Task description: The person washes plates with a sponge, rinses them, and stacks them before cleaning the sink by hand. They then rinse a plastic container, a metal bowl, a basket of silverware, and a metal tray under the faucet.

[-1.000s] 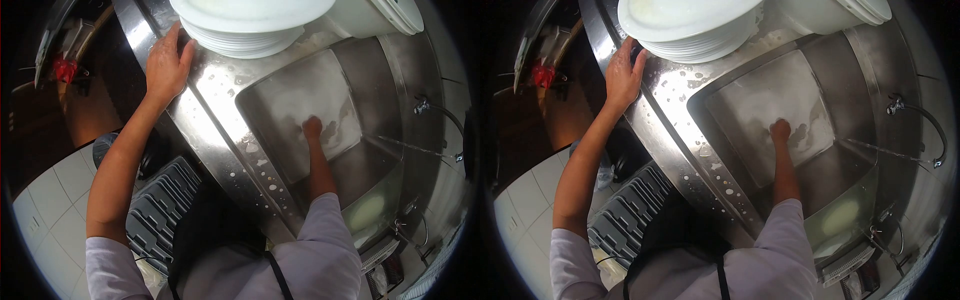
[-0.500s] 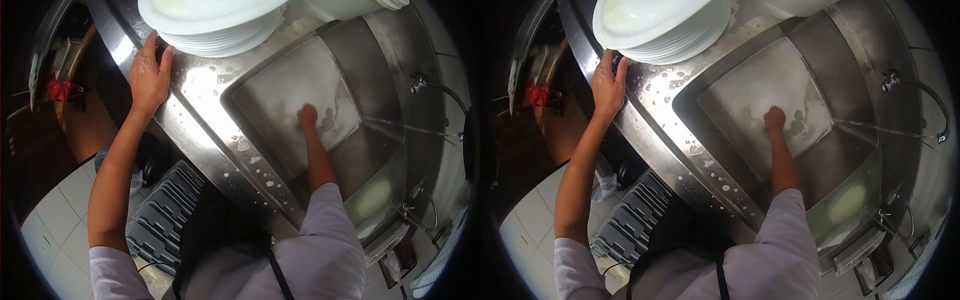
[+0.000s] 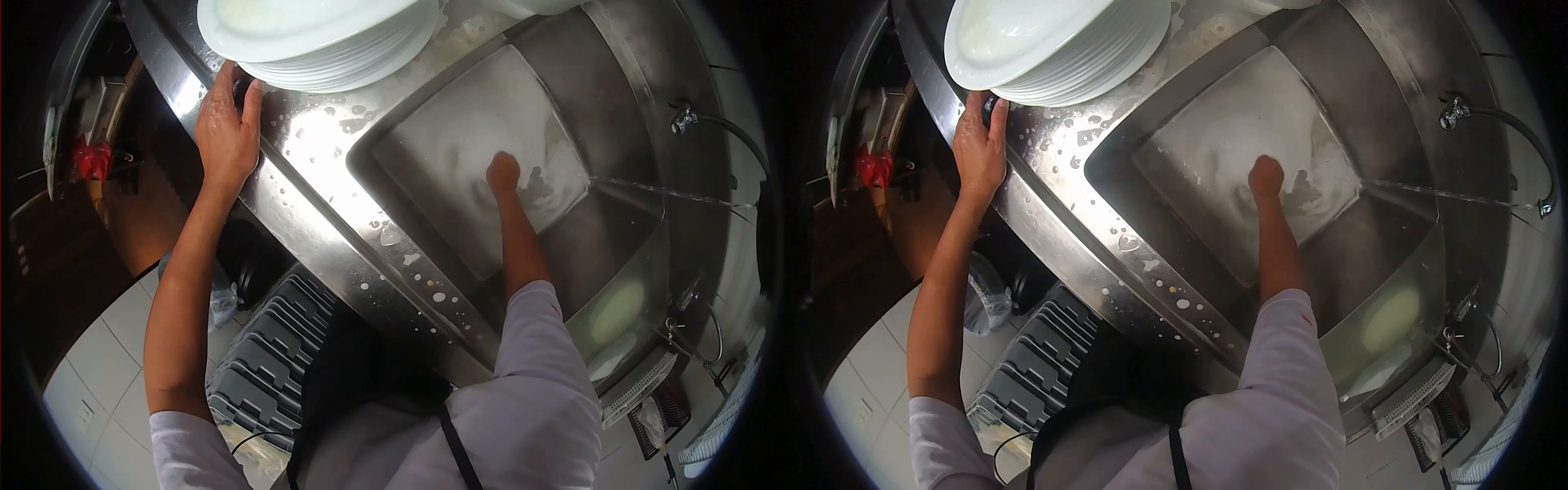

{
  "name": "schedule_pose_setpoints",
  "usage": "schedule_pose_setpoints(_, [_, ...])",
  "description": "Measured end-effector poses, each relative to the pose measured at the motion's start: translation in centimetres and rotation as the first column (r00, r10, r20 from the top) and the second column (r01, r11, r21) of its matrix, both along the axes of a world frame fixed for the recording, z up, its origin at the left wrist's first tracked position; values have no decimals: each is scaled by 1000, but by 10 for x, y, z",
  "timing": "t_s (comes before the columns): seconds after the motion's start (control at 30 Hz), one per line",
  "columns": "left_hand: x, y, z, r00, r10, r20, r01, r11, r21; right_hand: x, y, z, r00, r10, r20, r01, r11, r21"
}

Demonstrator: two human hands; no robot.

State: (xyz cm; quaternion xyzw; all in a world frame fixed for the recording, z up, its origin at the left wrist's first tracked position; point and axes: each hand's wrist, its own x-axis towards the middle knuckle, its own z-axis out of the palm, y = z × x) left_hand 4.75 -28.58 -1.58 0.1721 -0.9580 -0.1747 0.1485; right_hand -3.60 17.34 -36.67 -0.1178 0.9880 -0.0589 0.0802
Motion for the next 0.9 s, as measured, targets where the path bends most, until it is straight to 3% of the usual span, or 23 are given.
schedule_pose_setpoints(0.17, [0,-5,-6,1000,1,-6,-1,1000,-16,-2,8,-8,998,-52,21,53,997,-49])
schedule_pose_setpoints(0.27, [1,-5,-7,1000,-1,-6,1,1000,-20,8,12,-20,997,-78,-13,75,984,-163])
schedule_pose_setpoints(0.37, [1,-5,-6,1000,-4,-11,4,1000,-17,16,6,-18,989,-136,-57,130,986,-108])
schedule_pose_setpoints(0.57, [-1,0,-3,1000,-14,-7,14,999,-33,6,-6,-2,971,-236,43,239,966,-95])
schedule_pose_setpoints(0.67, [-1,-1,-3,1000,-15,-4,15,1000,-9,8,-4,-8,971,-237,10,236,958,-163])
schedule_pose_setpoints(0.77, [-1,-1,-5,999,-26,-31,25,999,-27,4,-6,3,984,-174,41,175,984,-30])
schedule_pose_setpoints(0.9, [0,-4,-6,1000,-10,-15,10,1000,-26,-3,4,1,981,-95,169,99,995,-14])
